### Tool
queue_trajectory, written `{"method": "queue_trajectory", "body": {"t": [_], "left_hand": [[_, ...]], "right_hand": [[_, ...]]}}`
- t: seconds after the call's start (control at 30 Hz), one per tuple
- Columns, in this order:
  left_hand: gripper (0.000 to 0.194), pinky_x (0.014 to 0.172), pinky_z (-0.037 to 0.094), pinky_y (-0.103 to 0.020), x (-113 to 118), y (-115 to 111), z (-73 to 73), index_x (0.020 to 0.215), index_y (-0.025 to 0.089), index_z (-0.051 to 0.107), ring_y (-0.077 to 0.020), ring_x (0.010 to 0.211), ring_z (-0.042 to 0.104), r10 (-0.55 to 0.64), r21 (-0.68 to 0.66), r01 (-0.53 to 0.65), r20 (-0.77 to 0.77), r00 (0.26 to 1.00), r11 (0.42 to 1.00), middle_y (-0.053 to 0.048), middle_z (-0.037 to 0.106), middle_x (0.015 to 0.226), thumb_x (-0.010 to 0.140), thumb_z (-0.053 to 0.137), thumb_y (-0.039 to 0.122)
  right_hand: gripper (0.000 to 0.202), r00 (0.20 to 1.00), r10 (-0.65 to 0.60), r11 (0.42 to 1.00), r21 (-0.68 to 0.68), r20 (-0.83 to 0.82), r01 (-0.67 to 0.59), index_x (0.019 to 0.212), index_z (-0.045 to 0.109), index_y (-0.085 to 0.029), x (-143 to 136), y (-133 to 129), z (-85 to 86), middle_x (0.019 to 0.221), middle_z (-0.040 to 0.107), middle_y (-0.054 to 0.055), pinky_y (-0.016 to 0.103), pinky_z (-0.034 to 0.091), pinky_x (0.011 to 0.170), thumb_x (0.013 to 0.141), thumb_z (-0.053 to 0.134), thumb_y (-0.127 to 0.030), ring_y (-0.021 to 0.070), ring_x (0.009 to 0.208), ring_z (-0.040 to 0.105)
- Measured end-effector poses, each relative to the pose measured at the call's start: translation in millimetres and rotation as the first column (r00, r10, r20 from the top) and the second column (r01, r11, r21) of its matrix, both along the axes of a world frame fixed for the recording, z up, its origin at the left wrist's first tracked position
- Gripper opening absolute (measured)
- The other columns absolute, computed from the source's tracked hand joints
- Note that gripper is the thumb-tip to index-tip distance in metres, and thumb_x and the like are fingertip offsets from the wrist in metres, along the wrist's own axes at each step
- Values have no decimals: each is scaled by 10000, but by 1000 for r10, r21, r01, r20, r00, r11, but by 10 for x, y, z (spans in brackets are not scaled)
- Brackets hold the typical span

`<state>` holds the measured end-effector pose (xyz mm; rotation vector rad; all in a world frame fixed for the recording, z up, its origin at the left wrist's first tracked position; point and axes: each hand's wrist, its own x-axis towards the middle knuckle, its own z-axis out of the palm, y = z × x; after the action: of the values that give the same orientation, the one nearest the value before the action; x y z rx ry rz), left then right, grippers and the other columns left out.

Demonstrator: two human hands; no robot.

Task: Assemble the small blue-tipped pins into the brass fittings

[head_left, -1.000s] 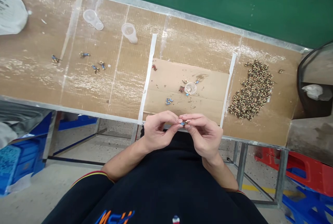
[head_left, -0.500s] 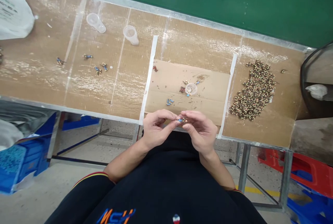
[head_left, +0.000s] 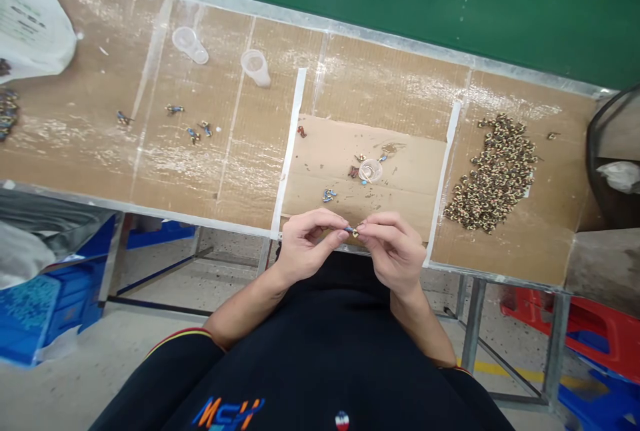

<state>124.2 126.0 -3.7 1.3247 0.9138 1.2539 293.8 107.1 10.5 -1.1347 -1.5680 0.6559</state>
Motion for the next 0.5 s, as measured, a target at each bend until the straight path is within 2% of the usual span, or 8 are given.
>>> {"method": "queue_trajectory", "body": {"t": [0.13, 0.27, 0.5], "left_hand": [[109, 622, 611, -210, -31, 8, 5, 950, 191, 789, -135, 711, 755, -59, 30, 60, -39, 998, 998, -59, 807, 844, 875, 814, 266], [61, 616, 612, -214, -23, 20, 23, 921, 191, 792, -141, 714, 765, -40, 49, 44, -88, 995, 998, -61, 813, 834, 904, 781, 248], [18, 647, 615, -212, -6, 29, 39, 895, 185, 782, -139, 723, 768, 1, 69, 9, -134, 991, 998, -50, 814, 831, 887, 789, 199]], "right_hand": [[66, 999, -28, 998, -65, -19, 27, 950, 766, -258, 14, 0, 8, 821, 708, 13, 268, 545, 590, 961, 707, -229, 138, 704, 669], [97, 997, -41, 990, -134, -65, 32, 900, 763, -241, 10, -4, 11, 798, 702, 19, 270, 507, 556, 963, 711, -294, 140, 672, 639], [59, 988, -52, 980, -199, -148, 22, 885, 761, -235, -18, -9, 18, 783, 685, 8, 251, 489, 558, 937, 733, -236, 125, 659, 614]]}}
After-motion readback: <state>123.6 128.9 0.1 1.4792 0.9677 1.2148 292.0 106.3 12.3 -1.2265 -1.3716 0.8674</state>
